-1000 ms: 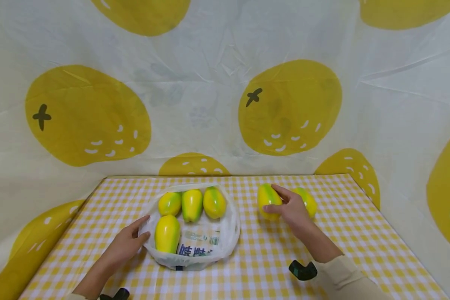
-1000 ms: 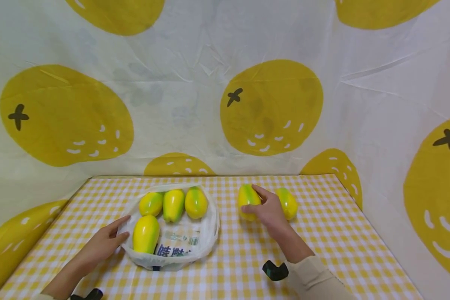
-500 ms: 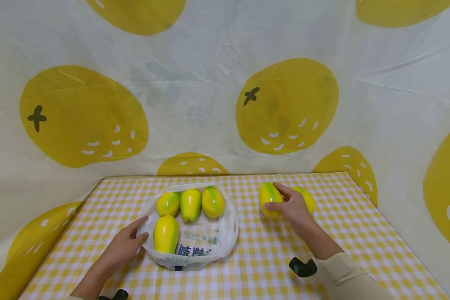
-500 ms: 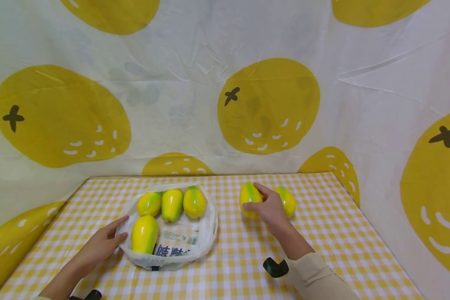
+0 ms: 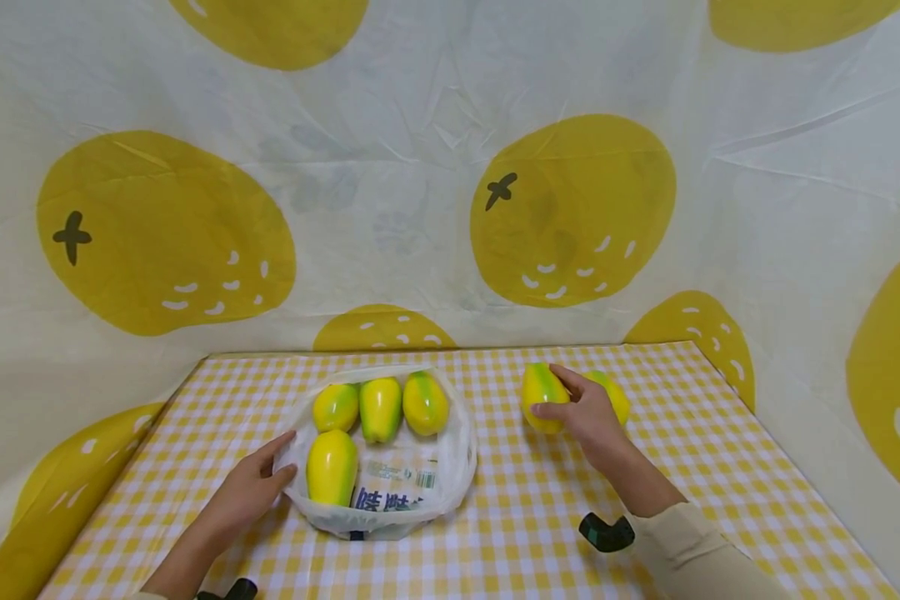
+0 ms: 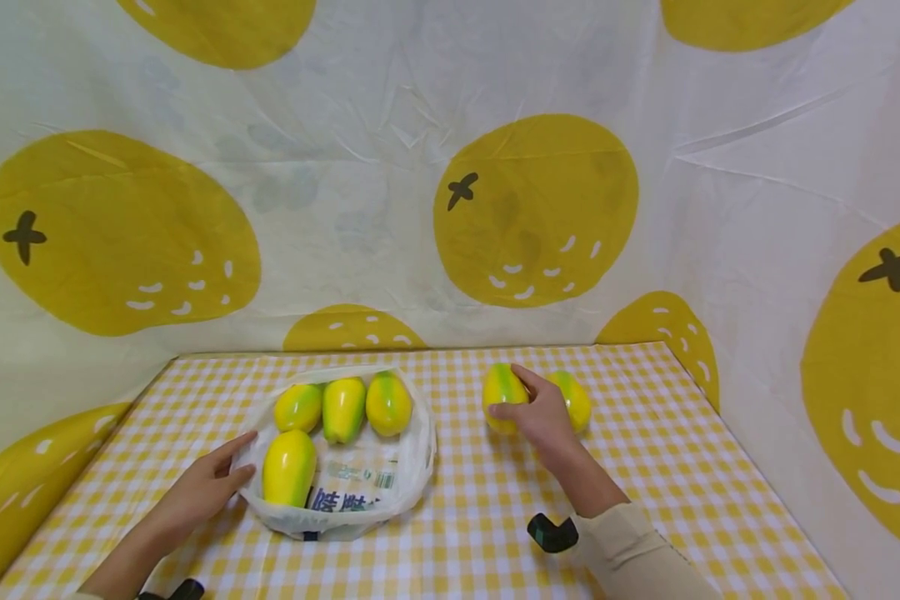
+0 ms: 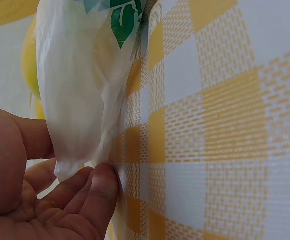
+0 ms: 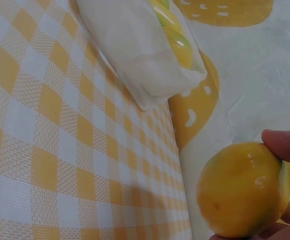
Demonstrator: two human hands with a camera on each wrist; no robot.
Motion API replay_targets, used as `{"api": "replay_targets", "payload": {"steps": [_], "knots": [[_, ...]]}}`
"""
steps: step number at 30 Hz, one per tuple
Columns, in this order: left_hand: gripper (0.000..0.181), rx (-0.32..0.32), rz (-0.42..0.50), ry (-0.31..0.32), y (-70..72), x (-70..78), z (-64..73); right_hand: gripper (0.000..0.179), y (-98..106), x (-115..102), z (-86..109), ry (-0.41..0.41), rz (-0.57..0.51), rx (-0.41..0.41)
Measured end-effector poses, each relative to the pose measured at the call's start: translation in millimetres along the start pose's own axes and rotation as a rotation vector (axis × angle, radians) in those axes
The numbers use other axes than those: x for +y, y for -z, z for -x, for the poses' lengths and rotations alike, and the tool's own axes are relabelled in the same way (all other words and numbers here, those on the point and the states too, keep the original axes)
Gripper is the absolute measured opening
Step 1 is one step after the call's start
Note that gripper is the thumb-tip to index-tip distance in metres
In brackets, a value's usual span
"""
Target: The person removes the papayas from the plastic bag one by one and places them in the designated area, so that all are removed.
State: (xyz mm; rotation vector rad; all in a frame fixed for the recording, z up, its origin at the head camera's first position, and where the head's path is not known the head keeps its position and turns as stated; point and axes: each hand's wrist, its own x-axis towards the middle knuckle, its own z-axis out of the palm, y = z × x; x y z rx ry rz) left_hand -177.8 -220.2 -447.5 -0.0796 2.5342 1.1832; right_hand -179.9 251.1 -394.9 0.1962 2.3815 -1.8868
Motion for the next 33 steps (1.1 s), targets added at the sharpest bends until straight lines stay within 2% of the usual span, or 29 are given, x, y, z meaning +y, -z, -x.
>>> {"api": "replay_targets", "payload": {"steps": [16, 33], "knots": [[0.069, -0.006, 0.017, -0.004, -1.0, 0.8, -0.9, 0.085, 3, 2, -4.4, -0.026, 0.062, 0.036], [0.069, -0.008, 0.009, -0.006, 0.7, 0.3, -0.7, 0.085, -1, 13, -10.1, -0.040, 0.057, 0.046]]}}
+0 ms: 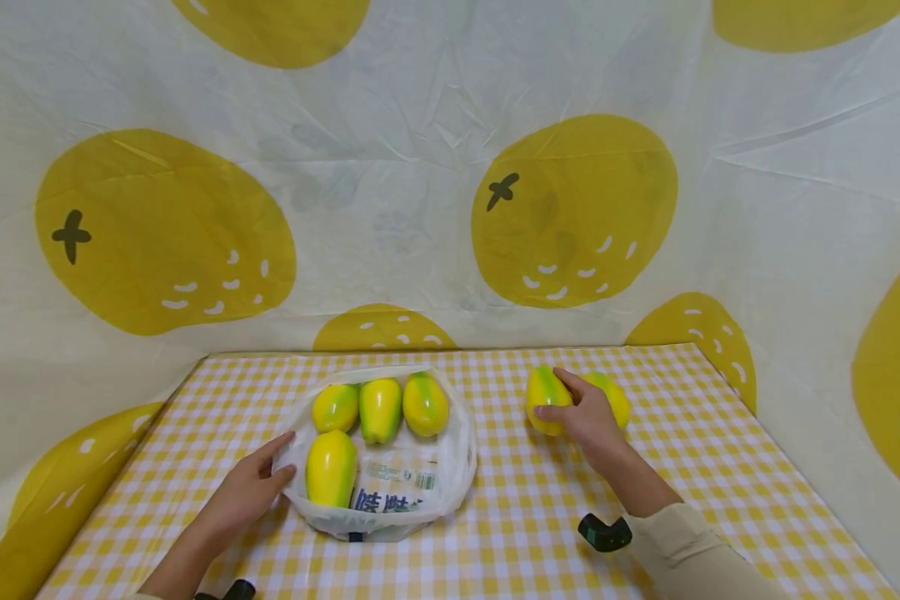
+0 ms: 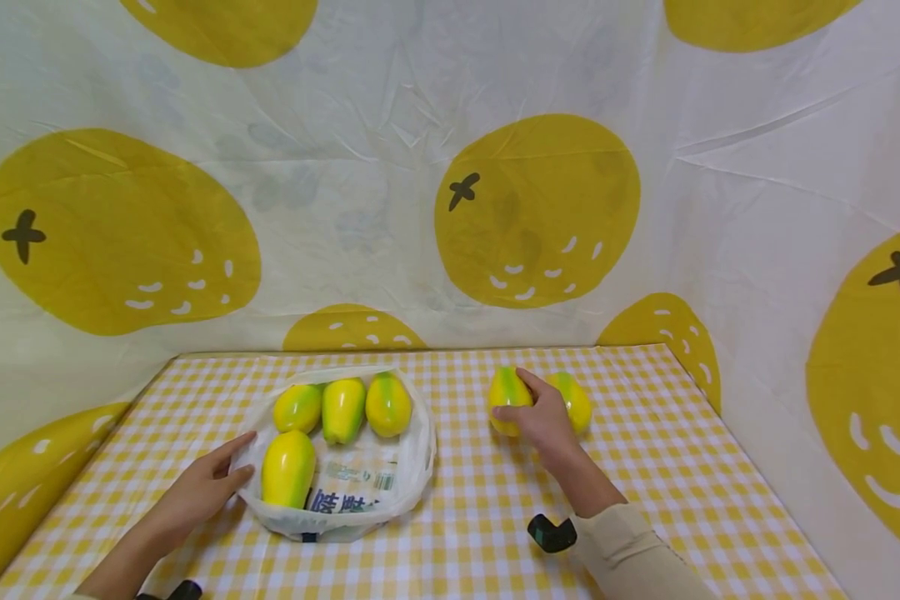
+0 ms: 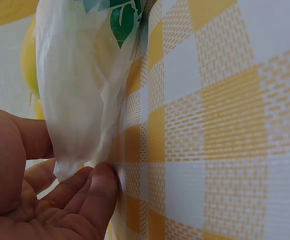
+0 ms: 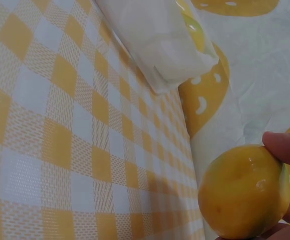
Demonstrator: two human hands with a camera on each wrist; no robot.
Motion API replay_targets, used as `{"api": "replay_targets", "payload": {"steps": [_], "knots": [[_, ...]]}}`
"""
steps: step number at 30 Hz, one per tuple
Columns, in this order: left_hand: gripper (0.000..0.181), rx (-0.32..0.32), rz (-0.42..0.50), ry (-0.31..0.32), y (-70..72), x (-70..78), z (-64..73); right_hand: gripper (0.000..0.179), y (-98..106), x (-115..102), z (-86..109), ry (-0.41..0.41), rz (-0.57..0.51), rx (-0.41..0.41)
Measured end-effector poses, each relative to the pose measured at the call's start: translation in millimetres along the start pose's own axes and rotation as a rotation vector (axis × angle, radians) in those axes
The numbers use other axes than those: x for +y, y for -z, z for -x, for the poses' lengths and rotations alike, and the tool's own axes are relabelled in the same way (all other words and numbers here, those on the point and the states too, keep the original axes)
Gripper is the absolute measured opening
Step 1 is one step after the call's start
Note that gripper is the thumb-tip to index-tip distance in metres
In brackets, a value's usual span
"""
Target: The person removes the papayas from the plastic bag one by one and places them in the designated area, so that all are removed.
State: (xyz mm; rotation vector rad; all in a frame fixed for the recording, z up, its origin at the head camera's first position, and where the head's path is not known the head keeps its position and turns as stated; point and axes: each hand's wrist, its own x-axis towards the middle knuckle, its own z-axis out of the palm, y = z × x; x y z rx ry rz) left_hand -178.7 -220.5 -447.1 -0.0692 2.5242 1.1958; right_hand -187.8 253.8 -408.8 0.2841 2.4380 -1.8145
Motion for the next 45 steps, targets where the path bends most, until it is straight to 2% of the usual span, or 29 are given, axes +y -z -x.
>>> {"api": "replay_targets", "payload": {"steps": [45], "knots": [[0.070, -0.017, 0.050, -0.008, 0.7, -3.4, 1.2, 0.084, 1, 16, -13.0, -0.030, 0.054, 0.043]]}}
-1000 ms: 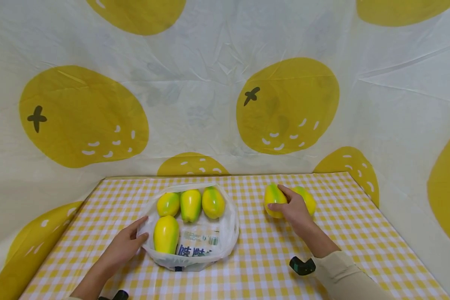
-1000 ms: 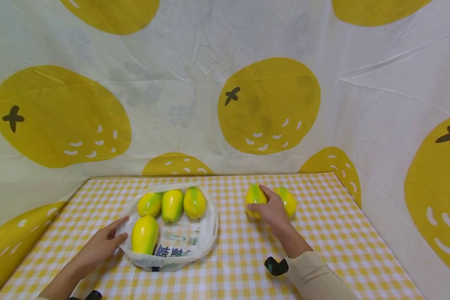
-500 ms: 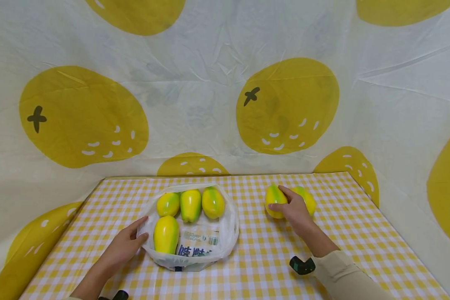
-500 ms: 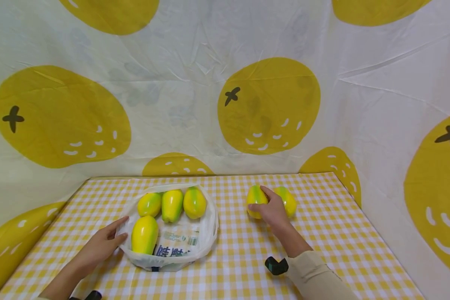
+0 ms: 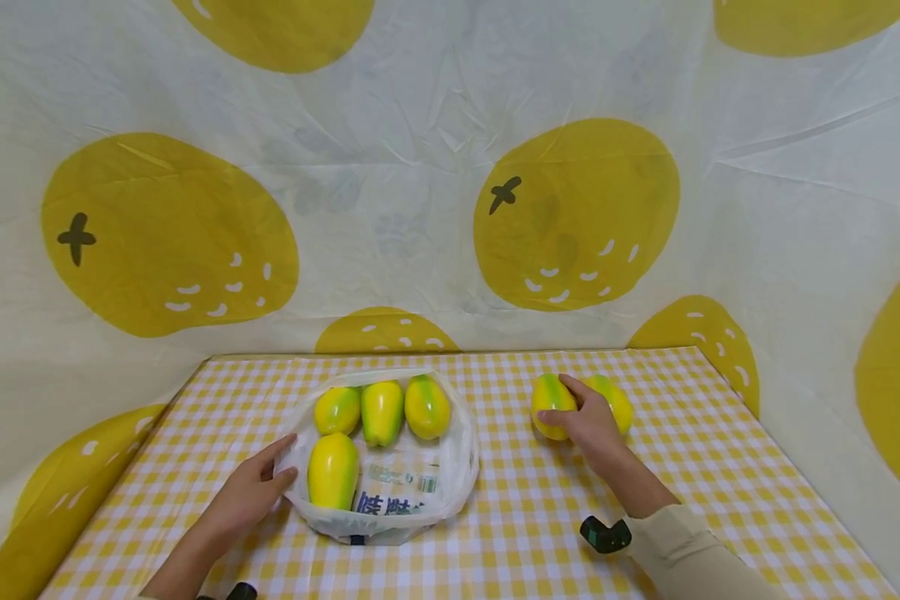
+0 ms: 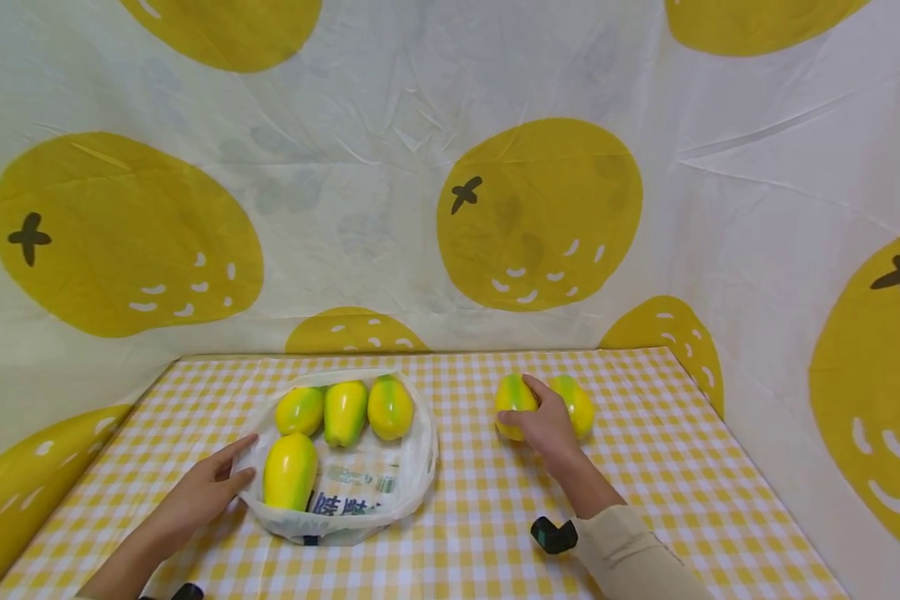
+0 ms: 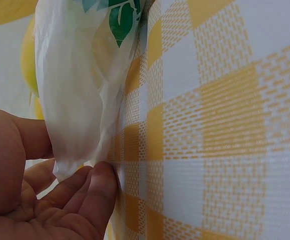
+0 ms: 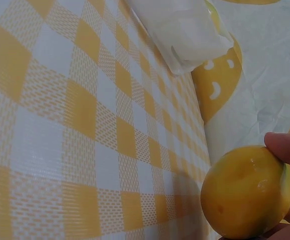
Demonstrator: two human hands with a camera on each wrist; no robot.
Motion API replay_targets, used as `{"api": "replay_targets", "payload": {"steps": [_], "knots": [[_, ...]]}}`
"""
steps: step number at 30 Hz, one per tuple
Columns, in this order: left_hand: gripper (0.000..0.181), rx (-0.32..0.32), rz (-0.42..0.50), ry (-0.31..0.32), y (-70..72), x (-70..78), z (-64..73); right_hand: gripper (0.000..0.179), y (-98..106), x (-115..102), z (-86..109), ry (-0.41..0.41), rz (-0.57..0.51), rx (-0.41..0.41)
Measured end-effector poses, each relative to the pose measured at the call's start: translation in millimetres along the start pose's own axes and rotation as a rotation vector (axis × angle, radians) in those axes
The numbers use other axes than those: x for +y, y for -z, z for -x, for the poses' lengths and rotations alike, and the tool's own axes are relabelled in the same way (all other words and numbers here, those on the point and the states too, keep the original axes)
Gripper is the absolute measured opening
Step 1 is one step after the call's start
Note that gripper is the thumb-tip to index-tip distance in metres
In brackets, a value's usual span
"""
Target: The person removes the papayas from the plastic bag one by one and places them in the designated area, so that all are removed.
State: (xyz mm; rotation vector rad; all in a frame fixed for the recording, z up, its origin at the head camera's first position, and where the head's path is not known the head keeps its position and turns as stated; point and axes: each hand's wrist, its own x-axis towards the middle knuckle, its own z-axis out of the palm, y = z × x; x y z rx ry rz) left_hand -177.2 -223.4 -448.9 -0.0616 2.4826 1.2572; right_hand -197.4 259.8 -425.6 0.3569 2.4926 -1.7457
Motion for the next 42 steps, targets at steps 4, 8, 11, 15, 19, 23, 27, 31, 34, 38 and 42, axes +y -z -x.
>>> {"api": "replay_targets", "payload": {"steps": [4, 8, 11, 15, 19, 23, 27, 31, 34, 38, 42], "knots": [[0.071, 0.008, -0.012, 0.009, -1.1, -0.4, -0.4, 0.084, 0, 1, -0.4, -0.003, 0.012, -0.007], [0.070, 0.018, -0.031, 0.014, -1.4, 0.1, -0.8, 0.084, -1, 2, 0.1, -0.004, 0.023, -0.009], [0.070, 0.022, -0.035, 0.013, -1.4, 0.2, -1.0, 0.083, -2, 2, 0.8, -0.004, 0.024, -0.008], [0.070, 0.023, -0.033, 0.013, -1.3, -0.2, -0.8, 0.084, -3, 3, 0.5, 0.013, 0.045, -0.011], [0.070, 0.019, -0.032, 0.012, -1.4, -0.7, -1.0, 0.084, -4, 6, 0.1, 0.021, 0.070, -0.015], [0.070, 0.017, -0.036, 0.014, -1.6, -0.4, -1.2, 0.085, -4, 7, -0.7, 0.028, 0.095, -0.029], [0.069, 0.018, -0.035, 0.012, -1.4, 0.5, -0.6, 0.085, -4, 8, -1.1, 0.034, 0.102, -0.037], [0.069, 0.016, -0.029, 0.010, -1.5, 0.2, -0.1, 0.085, -5, 6, 1.5, 0.043, 0.125, -0.023], [0.070, 0.012, -0.022, 0.012, -1.2, -1.2, -0.3, 0.086, -6, 3, 4.5, 0.056, 0.155, -0.013], [0.070, 0.004, -0.008, 0.008, -0.7, -2.4, -1.0, 0.085, -7, -4, 10.3, 0.082, 0.197, -0.003], [0.070, 0.005, -0.008, 0.004, -1.1, -1.7, -1.4, 0.083, -6, -12, 17.0, 0.150, 0.284, 0.017]]}}
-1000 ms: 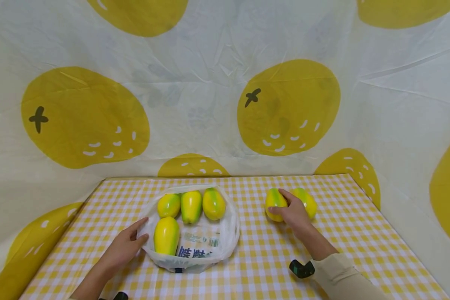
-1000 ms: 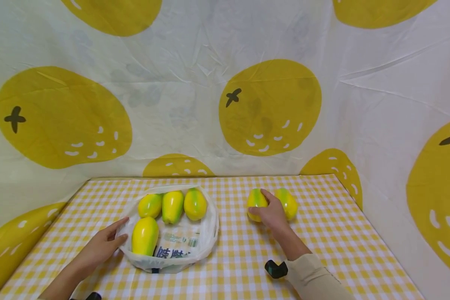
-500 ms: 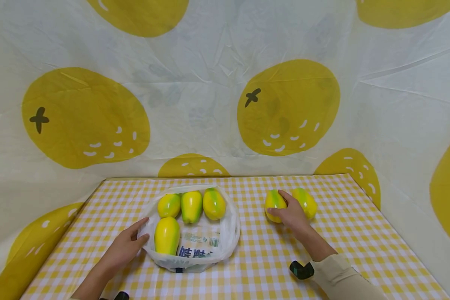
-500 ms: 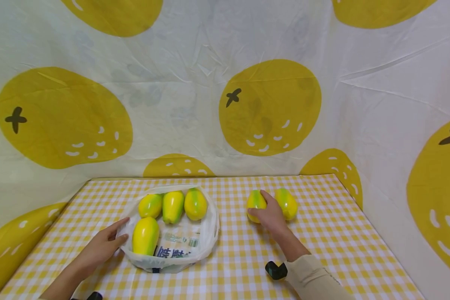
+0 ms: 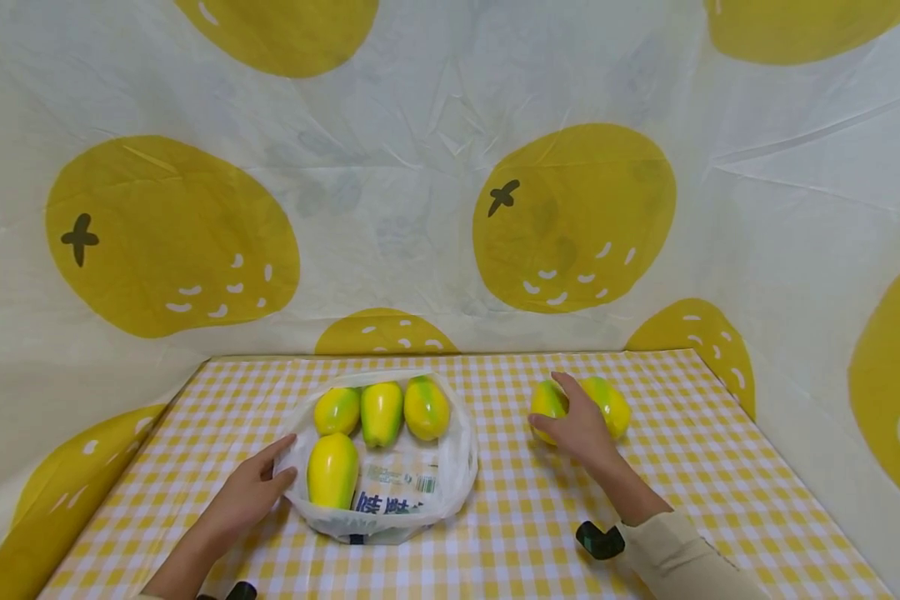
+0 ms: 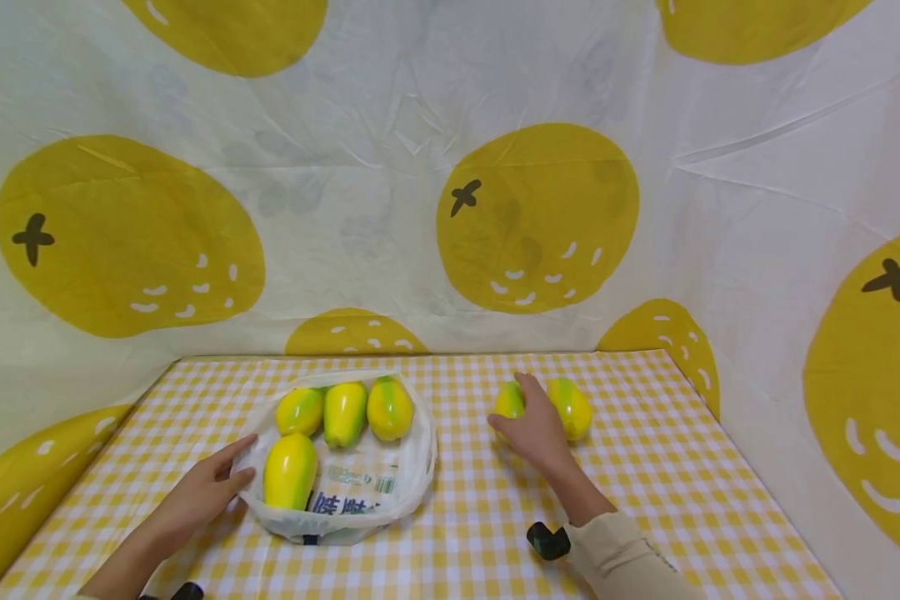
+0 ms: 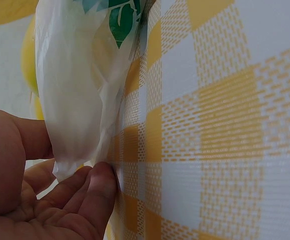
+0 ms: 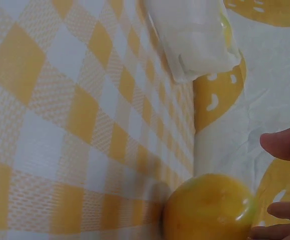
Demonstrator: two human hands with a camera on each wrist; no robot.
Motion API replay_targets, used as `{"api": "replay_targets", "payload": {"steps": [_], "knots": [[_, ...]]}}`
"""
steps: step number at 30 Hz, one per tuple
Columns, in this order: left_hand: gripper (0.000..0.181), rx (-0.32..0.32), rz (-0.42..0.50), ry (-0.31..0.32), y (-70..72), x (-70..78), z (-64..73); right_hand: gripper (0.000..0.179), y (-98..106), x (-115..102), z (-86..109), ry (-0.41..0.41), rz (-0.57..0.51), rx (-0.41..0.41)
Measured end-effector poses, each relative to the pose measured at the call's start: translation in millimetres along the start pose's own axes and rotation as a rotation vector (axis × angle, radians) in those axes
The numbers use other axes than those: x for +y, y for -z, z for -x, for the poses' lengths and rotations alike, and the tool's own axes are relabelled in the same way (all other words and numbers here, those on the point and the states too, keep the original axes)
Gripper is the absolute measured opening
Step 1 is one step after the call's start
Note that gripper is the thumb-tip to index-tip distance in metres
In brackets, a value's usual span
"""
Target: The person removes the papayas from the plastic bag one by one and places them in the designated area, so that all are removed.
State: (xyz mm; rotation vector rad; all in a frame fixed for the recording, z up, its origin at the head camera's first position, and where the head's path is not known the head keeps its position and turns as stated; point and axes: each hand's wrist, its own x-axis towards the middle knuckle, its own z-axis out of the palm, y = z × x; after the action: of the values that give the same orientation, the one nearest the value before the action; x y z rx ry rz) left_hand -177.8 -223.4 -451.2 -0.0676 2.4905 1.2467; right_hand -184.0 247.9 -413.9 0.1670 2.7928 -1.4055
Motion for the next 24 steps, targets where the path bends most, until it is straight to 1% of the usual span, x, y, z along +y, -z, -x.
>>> {"api": "replay_targets", "payload": {"steps": [3, 5, 9, 16, 24], "knots": [[0.070, 0.007, -0.011, 0.000, 0.3, 0.5, -0.3, 0.082, 0, -6, 2.3, 0.056, 0.057, 0.030], [0.070, 0.010, -0.019, 0.000, 0.3, 0.8, -0.5, 0.082, -1, -11, 3.7, 0.078, 0.067, 0.045], [0.070, 0.015, -0.022, 0.002, -0.1, 0.9, -0.6, 0.081, -5, -21, 7.1, 0.086, 0.036, 0.035], [0.068, 0.005, 0.001, -0.006, -2.2, 3.9, 0.1, 0.081, -13, -31, 15.6, 0.053, -0.001, -0.003], [0.068, 0.007, 0.026, -0.007, -1.6, 2.7, 3.4, 0.078, -32, -39, 21.0, 0.095, -0.101, -0.055]]}}
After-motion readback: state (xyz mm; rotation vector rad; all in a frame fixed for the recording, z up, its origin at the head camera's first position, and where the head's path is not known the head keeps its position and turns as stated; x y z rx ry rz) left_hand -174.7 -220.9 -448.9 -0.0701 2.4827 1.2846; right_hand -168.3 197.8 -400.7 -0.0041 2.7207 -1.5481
